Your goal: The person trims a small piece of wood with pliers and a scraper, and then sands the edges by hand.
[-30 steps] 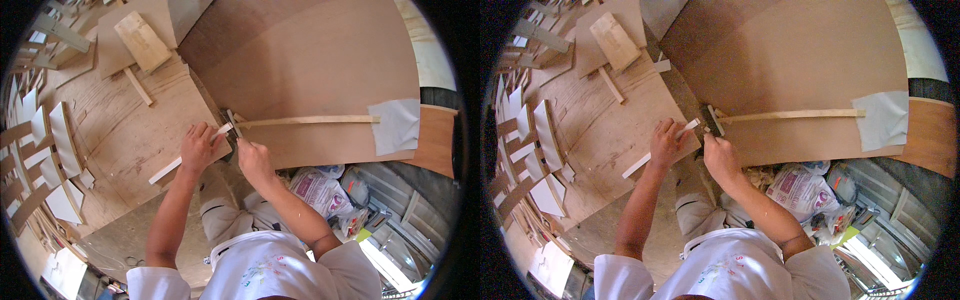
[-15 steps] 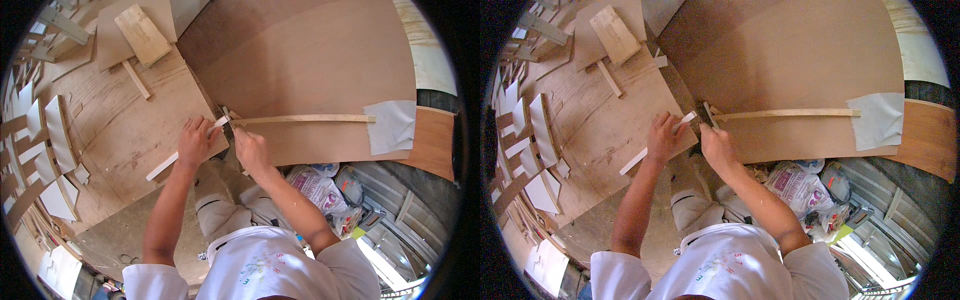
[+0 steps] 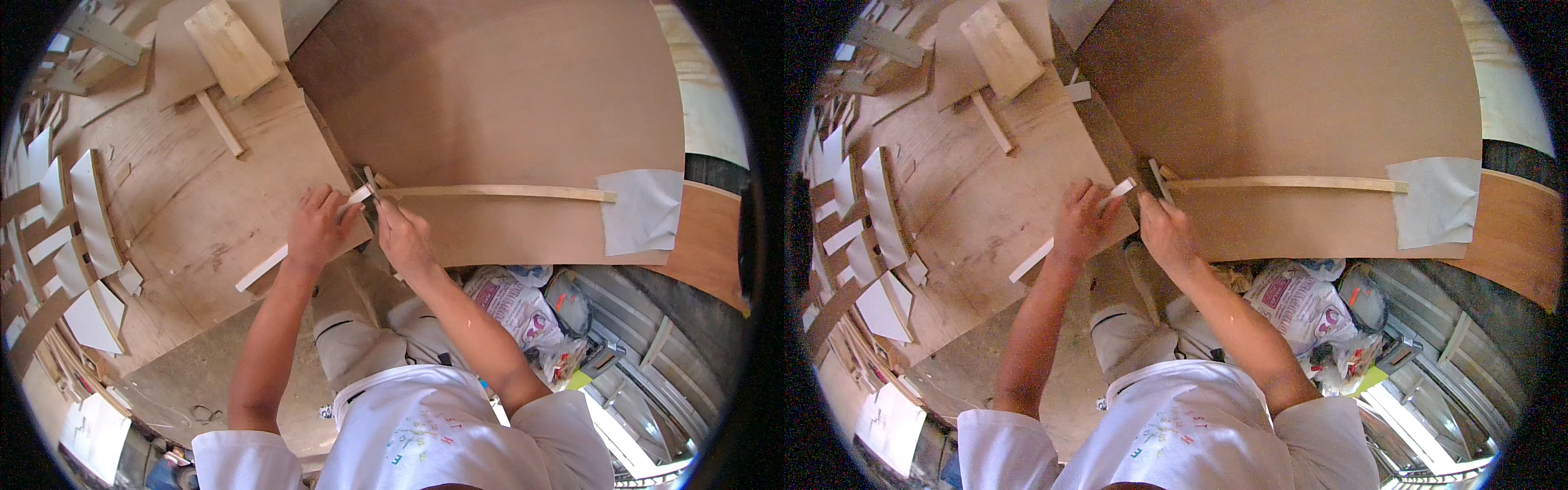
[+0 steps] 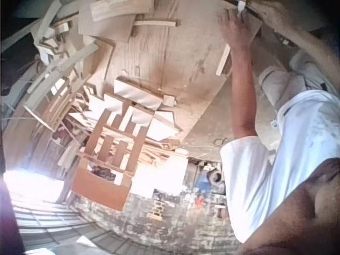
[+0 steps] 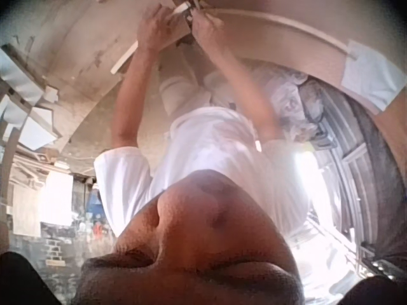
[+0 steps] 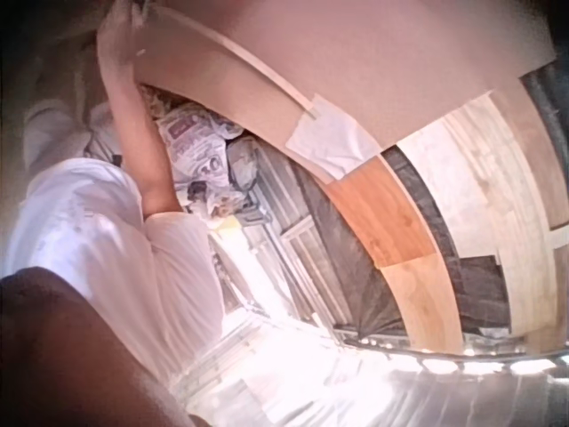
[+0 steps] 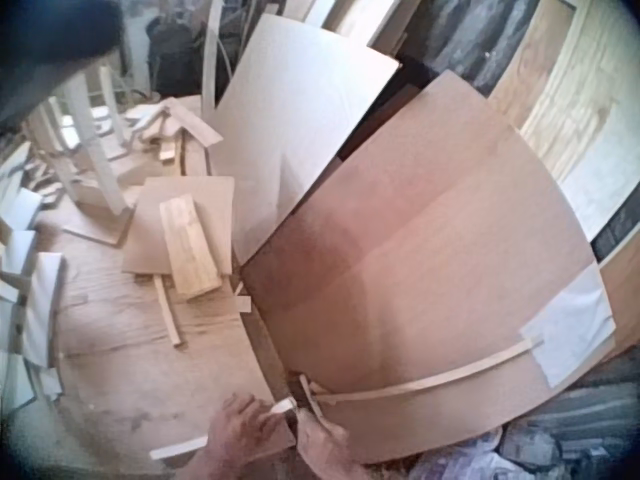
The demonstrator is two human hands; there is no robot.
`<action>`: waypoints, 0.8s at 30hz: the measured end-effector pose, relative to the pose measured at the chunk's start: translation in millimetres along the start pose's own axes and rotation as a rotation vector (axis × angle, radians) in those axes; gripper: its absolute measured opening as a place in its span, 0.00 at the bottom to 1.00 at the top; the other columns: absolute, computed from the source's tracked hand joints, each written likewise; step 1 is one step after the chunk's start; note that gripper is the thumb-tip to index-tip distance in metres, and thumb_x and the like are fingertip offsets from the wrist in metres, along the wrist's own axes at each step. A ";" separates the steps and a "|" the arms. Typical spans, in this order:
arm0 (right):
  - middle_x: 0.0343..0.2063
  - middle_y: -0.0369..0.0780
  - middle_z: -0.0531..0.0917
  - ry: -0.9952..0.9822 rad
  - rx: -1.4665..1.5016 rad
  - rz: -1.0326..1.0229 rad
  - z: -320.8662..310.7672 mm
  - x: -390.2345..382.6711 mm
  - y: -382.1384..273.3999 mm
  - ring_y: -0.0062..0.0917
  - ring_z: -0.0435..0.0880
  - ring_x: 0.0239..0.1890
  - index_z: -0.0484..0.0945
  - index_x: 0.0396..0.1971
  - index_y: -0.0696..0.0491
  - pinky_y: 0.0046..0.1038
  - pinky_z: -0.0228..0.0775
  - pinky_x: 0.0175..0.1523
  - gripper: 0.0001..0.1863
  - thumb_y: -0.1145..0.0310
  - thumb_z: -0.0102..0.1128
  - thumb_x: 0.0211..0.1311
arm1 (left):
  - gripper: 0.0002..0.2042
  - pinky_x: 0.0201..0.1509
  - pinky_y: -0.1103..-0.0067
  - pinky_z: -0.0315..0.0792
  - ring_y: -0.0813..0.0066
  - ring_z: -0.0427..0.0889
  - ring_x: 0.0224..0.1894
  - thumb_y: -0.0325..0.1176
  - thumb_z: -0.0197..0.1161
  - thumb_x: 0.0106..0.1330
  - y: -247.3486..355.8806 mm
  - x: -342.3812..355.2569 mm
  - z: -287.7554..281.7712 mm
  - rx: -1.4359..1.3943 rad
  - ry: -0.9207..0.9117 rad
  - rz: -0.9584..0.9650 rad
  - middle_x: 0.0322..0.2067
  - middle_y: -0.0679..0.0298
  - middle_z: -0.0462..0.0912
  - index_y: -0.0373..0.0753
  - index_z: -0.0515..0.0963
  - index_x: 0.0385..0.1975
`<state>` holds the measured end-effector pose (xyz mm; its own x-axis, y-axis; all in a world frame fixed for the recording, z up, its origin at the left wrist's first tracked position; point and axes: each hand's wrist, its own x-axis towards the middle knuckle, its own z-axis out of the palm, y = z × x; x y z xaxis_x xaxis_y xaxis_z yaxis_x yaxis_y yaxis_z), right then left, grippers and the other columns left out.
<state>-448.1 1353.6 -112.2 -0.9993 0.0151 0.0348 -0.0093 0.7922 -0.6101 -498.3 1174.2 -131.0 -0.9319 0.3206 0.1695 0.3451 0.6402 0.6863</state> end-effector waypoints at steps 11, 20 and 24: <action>0.28 0.50 0.85 0.038 0.009 0.025 1.4 -1.1 -3.2 0.46 0.87 0.30 0.83 0.47 0.59 0.42 0.80 0.32 0.11 0.75 0.63 0.68 | 0.10 0.45 0.66 0.74 0.58 0.80 0.36 0.36 0.75 0.61 -0.9 -0.2 0.3 0.023 -0.004 0.025 0.32 0.60 0.77 0.39 0.82 0.34; 0.29 0.50 0.86 0.055 -0.007 0.049 6.3 -24.3 4.9 0.46 0.88 0.29 0.84 0.45 0.58 0.41 0.81 0.31 0.09 0.73 0.64 0.68 | 0.10 0.45 0.65 0.75 0.57 0.81 0.36 0.34 0.74 0.62 2.9 1.1 -2.8 0.005 -0.009 0.002 0.32 0.60 0.78 0.38 0.81 0.35; 0.30 0.50 0.86 0.101 0.012 0.002 11.7 -17.3 10.8 0.46 0.88 0.29 0.84 0.46 0.59 0.41 0.80 0.31 0.09 0.74 0.64 0.68 | 0.10 0.45 0.65 0.76 0.55 0.81 0.37 0.33 0.74 0.62 -0.4 -0.5 0.7 -0.049 -0.024 -0.027 0.33 0.58 0.78 0.38 0.81 0.37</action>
<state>-431.4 1354.8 -128.6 -0.9905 0.0787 0.1128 -0.0082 0.7849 -0.6196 -497.9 1174.2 -131.8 -0.9375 0.3210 0.1341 0.3138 0.6137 0.7245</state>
